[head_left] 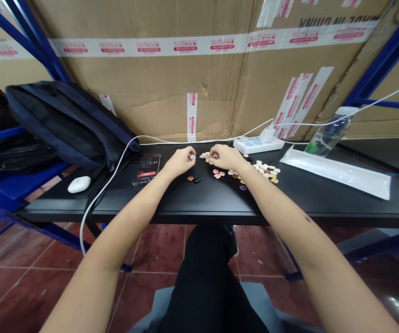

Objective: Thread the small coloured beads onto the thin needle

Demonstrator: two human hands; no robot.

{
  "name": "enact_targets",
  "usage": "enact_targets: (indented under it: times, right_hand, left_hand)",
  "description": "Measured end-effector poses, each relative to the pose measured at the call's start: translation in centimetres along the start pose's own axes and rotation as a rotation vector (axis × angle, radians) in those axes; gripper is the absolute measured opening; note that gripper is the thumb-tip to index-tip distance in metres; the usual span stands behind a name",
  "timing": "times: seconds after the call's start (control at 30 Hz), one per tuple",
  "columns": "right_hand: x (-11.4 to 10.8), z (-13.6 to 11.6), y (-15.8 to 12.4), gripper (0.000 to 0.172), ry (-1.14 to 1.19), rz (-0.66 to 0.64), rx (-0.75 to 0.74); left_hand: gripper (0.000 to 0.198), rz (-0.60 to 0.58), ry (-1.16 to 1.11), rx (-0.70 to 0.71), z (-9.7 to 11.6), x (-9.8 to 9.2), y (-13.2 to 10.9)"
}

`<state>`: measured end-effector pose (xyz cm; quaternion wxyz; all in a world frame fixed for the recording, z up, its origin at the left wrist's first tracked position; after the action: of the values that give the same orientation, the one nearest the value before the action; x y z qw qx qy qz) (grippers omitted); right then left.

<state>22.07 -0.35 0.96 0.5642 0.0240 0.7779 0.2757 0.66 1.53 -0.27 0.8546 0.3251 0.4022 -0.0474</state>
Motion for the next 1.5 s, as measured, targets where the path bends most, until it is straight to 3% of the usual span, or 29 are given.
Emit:
enact_targets:
  times: [0.23,0.87,1.2,1.5]
  right_hand:
    - [-0.1,-0.4,-0.2,0.012,0.025,0.059,-0.026]
    - [0.5,0.2,0.0,0.012,0.161,0.1,-0.152]
    - [1.0,0.7,0.4,0.015,0.287,0.014,-0.109]
    - [0.3,0.1,0.0,0.016,0.113,0.078,-0.106]
  left_hand:
    - [0.02,-0.042,0.1,-0.03,0.3,-0.3,-0.1]
    - [0.02,-0.075,0.08,-0.065,0.8,-0.3,0.0]
    - [0.02,-0.068,0.077,-0.067,0.7,-0.2,0.1]
    - [0.02,-0.064,0.085,-0.032,0.7,-0.2,0.0]
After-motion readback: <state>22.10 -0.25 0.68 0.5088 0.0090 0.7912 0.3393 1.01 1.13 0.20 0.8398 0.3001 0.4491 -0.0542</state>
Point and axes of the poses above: each hand's wrist, its own y-axis towards the middle knuckle, its own x-axis out of the palm, z = x × y, the point moved 1 cm from there along y, towards the middle knuckle, and after that the axes turned 6 degrees about z, right-handed, at the moved point
